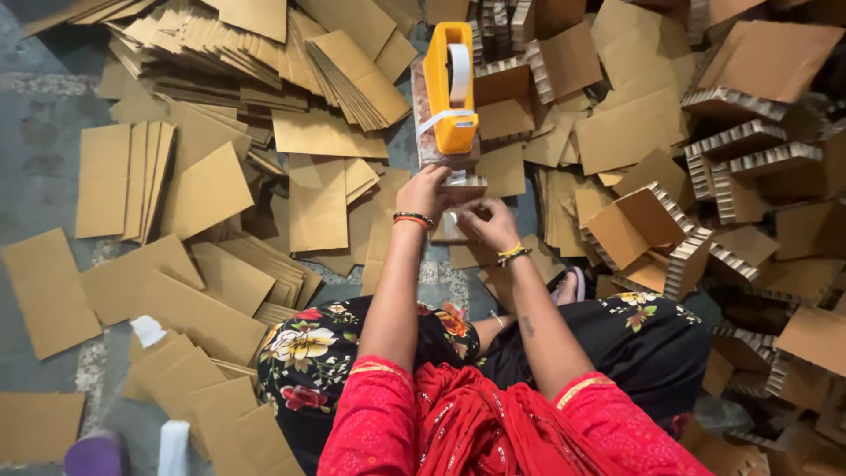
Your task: The person sits on the floor surrounded by cardboard pieces and corrugated inserts. They pick up a flat cardboard sheet and a corrugated insert, fold the cardboard around the insert, and secure it with tape from a yellow dispenser. The person repeats this process, stacking the finished boxes to the side.
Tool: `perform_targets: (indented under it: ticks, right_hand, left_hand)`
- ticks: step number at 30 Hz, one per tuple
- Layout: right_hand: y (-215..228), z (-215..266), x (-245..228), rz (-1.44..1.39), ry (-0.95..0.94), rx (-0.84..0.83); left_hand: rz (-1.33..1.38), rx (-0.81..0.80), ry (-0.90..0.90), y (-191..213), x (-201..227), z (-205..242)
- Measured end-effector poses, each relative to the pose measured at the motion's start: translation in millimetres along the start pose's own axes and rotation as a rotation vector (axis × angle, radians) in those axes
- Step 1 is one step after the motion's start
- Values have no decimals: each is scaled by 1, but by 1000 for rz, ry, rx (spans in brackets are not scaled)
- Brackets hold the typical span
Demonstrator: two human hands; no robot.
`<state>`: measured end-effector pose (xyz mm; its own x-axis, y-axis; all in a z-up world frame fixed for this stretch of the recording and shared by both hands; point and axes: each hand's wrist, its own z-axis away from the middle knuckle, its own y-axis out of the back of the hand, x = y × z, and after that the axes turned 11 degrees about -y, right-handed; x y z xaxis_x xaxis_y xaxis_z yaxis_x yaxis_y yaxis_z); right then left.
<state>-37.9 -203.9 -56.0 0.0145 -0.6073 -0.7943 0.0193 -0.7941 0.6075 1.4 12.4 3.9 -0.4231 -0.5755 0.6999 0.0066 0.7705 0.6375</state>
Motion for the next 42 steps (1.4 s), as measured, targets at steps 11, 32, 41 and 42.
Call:
perform_targets:
  ticks: [11, 32, 41, 42]
  right_hand:
    - [41, -8, -83, -420, -361, -172]
    - [42, -93, -42, -150, -467, -324]
    - [39, -62, -31, -186, -362, -365]
    - [40, -60, -33, -220, -327, -361]
  left_hand:
    - [-106, 25, -1, -8, 6, 12]
    - [-116, -31, -23, -38, 44, 55]
    - [-81, -26, 4, -48, 31, 49]
    - [-83, -52, 23, -47, 32, 47]
